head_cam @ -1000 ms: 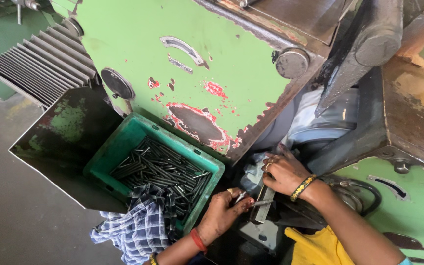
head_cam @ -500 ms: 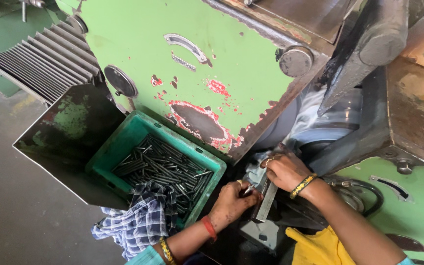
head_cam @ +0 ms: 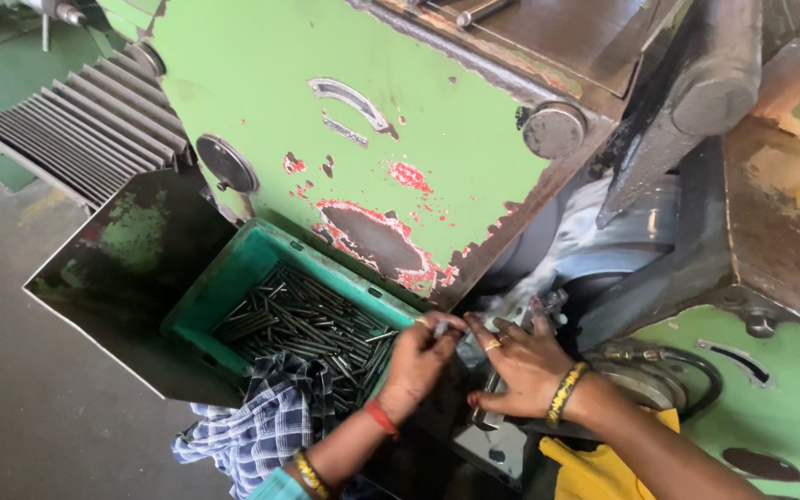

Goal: The person repeatedly picks up small metal rods from a green bin and presses them against a rotating grinding wheel. After each contact, the person returns the rod to the bin and selects another. The process is continuous and repetitive throughout the clip.

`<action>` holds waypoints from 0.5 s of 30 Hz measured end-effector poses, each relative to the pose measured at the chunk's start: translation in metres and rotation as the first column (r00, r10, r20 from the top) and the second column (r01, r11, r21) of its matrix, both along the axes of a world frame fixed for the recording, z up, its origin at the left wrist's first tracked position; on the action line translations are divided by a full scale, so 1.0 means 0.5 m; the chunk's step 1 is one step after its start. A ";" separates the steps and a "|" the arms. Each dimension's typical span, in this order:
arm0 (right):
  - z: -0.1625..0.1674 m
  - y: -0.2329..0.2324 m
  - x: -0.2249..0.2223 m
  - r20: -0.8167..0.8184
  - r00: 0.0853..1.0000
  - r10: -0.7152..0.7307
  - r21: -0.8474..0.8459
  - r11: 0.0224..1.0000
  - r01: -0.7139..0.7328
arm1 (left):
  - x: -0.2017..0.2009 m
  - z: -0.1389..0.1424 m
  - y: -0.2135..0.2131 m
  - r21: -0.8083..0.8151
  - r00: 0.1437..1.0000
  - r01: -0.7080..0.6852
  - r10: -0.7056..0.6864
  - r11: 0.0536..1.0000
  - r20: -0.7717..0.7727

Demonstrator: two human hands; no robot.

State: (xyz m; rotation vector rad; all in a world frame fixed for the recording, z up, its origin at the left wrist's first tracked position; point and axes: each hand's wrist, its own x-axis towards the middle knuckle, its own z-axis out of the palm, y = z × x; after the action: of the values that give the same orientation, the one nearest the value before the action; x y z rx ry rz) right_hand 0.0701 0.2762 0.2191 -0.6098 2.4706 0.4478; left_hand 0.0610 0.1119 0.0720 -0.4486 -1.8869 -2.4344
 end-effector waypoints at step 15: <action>-0.038 0.052 -0.054 -0.139 0.990 0.035 -0.123 0.991 -0.053 | 0.013 0.087 -0.181 0.052 0.982 -0.113 0.104 0.992 0.159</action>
State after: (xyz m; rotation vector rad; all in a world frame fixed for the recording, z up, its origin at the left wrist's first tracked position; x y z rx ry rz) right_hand 0.0431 0.3020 0.1998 -0.7079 2.6356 0.3623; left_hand 0.0676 0.0213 0.1153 -0.1519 -1.8315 -2.5129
